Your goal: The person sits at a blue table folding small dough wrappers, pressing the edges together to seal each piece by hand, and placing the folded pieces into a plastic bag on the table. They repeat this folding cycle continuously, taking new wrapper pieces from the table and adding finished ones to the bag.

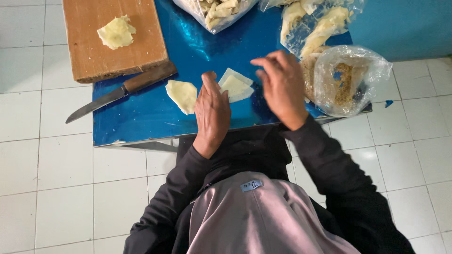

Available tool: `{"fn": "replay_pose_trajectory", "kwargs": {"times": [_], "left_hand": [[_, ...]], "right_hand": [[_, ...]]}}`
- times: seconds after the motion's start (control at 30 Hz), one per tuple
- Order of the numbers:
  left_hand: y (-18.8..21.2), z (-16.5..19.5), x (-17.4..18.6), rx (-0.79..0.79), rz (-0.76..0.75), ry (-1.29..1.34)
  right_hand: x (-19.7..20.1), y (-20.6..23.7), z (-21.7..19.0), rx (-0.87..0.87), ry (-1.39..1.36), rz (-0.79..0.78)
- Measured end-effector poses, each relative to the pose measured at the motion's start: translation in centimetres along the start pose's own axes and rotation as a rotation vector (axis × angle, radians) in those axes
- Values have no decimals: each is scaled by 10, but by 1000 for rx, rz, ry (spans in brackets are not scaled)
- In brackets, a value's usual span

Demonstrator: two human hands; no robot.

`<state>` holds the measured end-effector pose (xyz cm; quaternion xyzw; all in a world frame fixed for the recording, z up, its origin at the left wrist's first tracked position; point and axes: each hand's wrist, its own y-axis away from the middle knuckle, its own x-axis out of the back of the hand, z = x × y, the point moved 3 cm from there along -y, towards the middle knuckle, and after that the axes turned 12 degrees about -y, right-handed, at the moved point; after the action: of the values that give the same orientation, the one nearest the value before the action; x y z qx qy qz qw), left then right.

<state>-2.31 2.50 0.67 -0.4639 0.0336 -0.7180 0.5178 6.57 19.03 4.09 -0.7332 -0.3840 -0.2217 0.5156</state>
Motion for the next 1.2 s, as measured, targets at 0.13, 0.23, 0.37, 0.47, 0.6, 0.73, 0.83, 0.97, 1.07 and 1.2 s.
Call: {"fn": "replay_pose_trajectory", "kwargs": {"times": [0.13,0.23,0.37,0.47,0.6,0.73,0.83,0.97,1.07,1.2], "left_hand": [[2,-1,0,0,7,-12],[3,-1,0,-23,41,-11],[3,-2,0,-56,84,15],[4,-5,-2,0,22,9],[5,-4,-1,-38,56,21],[3,-2,1,-38,51,28],[3,-1,3,-29,46,39],[2,1,4,-3,25,44],[2,1,4,0,18,40],[2,1,4,11,17,39]], "right_hand": [[55,-32,84,130,365,-20],[58,-47,138,55,331,-120],[31,-51,161,32,415,-190],[20,-55,159,63,485,-164],[17,-58,161,43,514,-173],[19,-65,167,1,424,-203],[26,-66,172,-190,305,-303],[35,-56,128,-17,137,-318],[9,-27,69,74,-10,-348],[-19,-9,18,71,-31,-393]]}}
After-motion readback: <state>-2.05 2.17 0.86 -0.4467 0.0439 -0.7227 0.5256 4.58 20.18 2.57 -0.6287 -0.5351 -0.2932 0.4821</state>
